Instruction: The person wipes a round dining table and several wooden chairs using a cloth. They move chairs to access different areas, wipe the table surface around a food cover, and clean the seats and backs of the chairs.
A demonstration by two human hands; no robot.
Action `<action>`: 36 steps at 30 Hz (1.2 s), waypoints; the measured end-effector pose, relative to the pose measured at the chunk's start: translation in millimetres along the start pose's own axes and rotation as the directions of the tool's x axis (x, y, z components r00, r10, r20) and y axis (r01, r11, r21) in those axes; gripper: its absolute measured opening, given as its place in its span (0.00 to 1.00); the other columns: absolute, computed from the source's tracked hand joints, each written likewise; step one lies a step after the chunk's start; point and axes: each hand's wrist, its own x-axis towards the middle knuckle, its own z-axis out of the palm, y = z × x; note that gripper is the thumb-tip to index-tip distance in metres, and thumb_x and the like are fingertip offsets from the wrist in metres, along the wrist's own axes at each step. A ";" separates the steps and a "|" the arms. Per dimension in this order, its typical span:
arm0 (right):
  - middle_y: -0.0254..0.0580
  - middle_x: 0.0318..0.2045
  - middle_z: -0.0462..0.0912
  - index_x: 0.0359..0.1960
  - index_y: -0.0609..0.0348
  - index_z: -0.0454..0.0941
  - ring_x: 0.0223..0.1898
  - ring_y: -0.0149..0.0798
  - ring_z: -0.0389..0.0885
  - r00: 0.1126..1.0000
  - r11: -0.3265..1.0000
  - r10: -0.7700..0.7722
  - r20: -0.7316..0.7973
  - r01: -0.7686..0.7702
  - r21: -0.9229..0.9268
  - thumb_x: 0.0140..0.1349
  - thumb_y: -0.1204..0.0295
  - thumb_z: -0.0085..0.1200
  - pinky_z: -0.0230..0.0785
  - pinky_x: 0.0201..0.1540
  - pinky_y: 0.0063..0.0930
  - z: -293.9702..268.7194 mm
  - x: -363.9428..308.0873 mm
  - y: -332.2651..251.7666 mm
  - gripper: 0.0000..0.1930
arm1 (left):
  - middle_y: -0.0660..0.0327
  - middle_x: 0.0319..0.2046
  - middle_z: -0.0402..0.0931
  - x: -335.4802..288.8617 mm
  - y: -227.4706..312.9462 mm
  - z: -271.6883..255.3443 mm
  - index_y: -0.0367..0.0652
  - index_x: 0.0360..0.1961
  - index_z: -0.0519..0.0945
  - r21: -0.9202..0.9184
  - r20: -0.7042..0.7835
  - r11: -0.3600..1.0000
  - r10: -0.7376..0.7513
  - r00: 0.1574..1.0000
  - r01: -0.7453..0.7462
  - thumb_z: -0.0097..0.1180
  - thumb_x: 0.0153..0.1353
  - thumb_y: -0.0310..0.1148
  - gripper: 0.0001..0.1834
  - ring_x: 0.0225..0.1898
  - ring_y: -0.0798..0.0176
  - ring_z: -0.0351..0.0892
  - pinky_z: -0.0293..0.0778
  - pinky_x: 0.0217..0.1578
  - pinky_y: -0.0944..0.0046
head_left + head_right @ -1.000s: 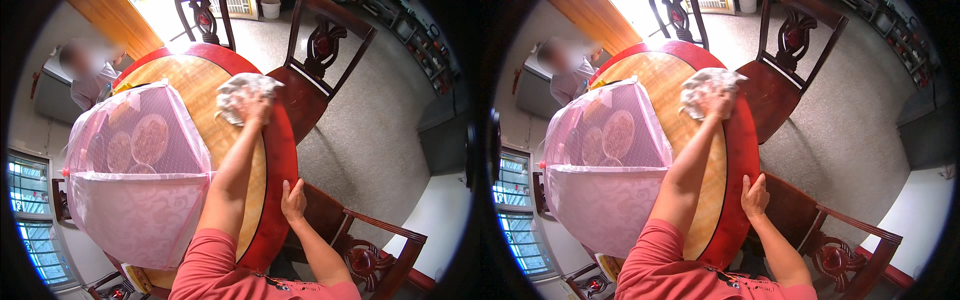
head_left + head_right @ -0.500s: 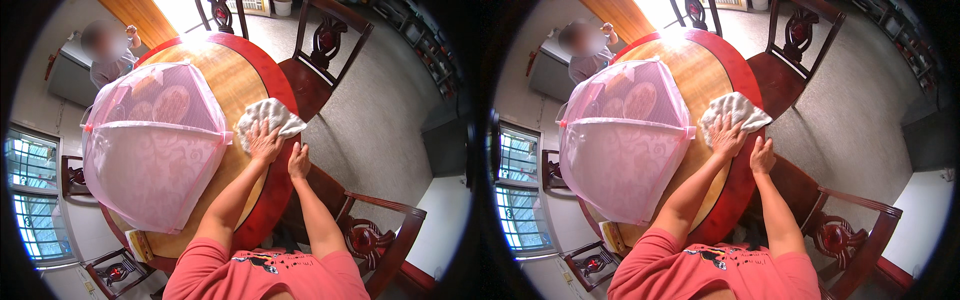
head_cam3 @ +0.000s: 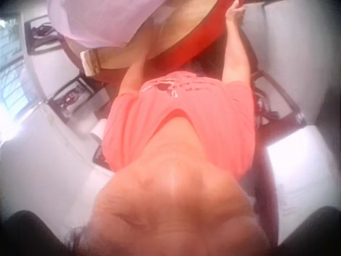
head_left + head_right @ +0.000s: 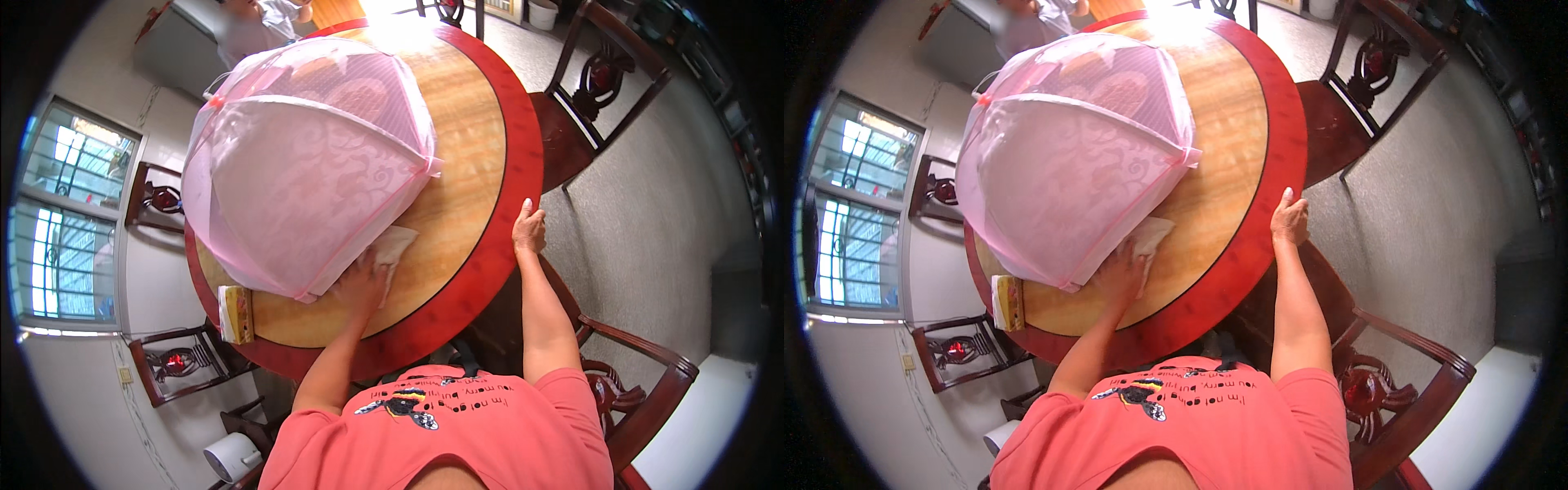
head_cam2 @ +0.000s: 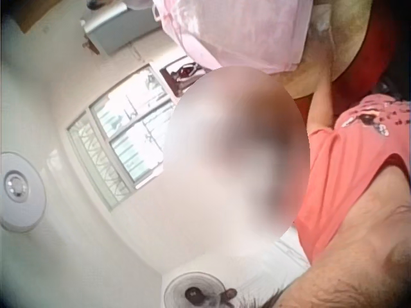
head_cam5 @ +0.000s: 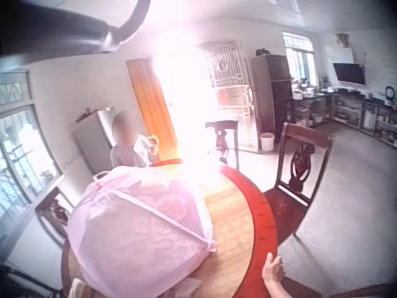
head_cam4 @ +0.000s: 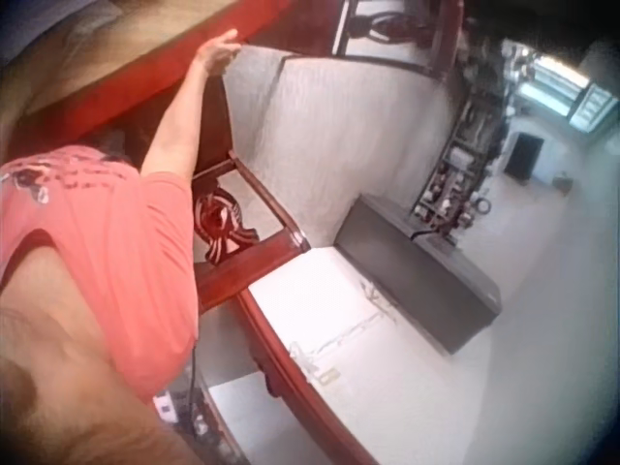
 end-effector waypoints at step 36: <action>0.64 0.45 0.75 0.50 0.63 0.67 0.48 0.63 0.73 0.998 0.999 -0.031 -0.048 0.030 -0.028 0.58 0.36 0.31 0.64 0.49 0.54 15.1 24.5 13.4 0.39 | 0.56 0.57 0.65 -30.8 -36.9 -0.5 0.60 0.54 0.73 -0.018 -0.164 0.980 0.194 0.967 -0.199 0.50 0.54 0.56 0.28 0.59 0.43 0.59 0.49 0.57 0.37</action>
